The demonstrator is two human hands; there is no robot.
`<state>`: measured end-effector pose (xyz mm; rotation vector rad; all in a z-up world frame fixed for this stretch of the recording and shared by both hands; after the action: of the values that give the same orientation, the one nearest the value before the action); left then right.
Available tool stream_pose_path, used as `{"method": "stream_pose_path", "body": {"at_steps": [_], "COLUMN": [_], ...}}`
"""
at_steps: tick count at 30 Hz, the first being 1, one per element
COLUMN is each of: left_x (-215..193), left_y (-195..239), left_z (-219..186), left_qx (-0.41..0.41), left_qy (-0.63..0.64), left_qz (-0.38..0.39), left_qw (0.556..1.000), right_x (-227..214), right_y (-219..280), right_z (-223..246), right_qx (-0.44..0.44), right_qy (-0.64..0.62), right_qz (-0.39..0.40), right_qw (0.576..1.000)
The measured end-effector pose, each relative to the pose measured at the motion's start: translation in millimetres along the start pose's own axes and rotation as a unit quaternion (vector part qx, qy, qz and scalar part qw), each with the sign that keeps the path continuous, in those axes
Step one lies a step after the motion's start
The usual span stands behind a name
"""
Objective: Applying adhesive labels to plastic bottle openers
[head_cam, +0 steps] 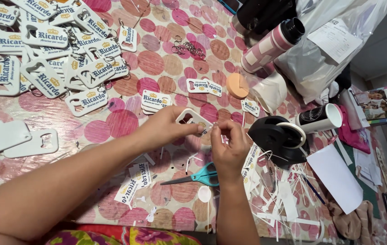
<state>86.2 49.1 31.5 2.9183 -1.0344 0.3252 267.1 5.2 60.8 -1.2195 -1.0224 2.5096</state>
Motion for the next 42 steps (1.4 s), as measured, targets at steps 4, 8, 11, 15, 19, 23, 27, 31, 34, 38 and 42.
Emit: {"method": "stream_pose_path", "body": {"at_steps": [4,8,11,15,19,23,27,31,34,38,42], "left_x": [2.1,6.6,11.7,8.7,1.9,3.0,-4.1,-7.7,-3.3,-4.6,-6.0], "left_y": [-1.9,4.9,9.5,10.2,12.4,12.0,10.2,4.6,5.4,-3.5,6.2], "left_z": [3.9,-4.6,-10.6,-4.3,-1.5,3.4,5.0,21.9,22.4,49.2,25.8], "left_qx": [0.041,0.057,0.068,0.106,0.132,0.186,0.121,-0.009,-0.051,-0.067,0.223], "left_qy": [0.004,0.022,0.042,-0.006,-0.065,-0.251,-0.202,0.203,0.251,0.257,-0.441], "left_qz": [-0.064,-0.099,-0.109,-0.137,-0.145,-0.144,-0.131,-0.133,-0.141,-0.129,-0.068], "left_qw": [0.997,0.993,0.991,0.985,0.978,0.939,0.963,0.97,0.956,0.955,0.867], "right_x": [7.2,11.9,14.3,21.9,28.5,40.7,29.5,24.4,47.3,59.5,41.8], "right_y": [0.8,2.9,4.2,6.4,10.7,17.4,9.8,4.0,24.0,32.9,14.7], "right_z": [4.6,10.7,12.5,16.8,18.1,19.6,17.1,-6.8,-31.5,-33.7,-9.6], "right_qx": [-0.018,-0.044,-0.06,-0.115,-0.143,-0.174,-0.146,0.043,0.165,0.219,0.054], "right_qy": [0.017,0.047,0.068,0.125,0.172,0.234,0.2,-0.161,-0.38,-0.406,-0.02], "right_qz": [0.013,0.02,0.022,0.03,0.048,0.084,0.125,0.15,0.195,0.187,0.214], "right_qw": [1.0,0.998,0.996,0.985,0.973,0.953,0.961,0.975,0.889,0.867,0.975]}}
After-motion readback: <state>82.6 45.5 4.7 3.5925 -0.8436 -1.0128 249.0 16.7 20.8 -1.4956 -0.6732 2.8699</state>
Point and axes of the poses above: each hand's wrist, its own y-axis away from the middle knuckle, its own x-axis out of the palm, z = x × y, the point moved 5 cm from there along -y, towards the middle knuckle, and after that the axes turned 11 degrees about z, right-handed, at the moved point
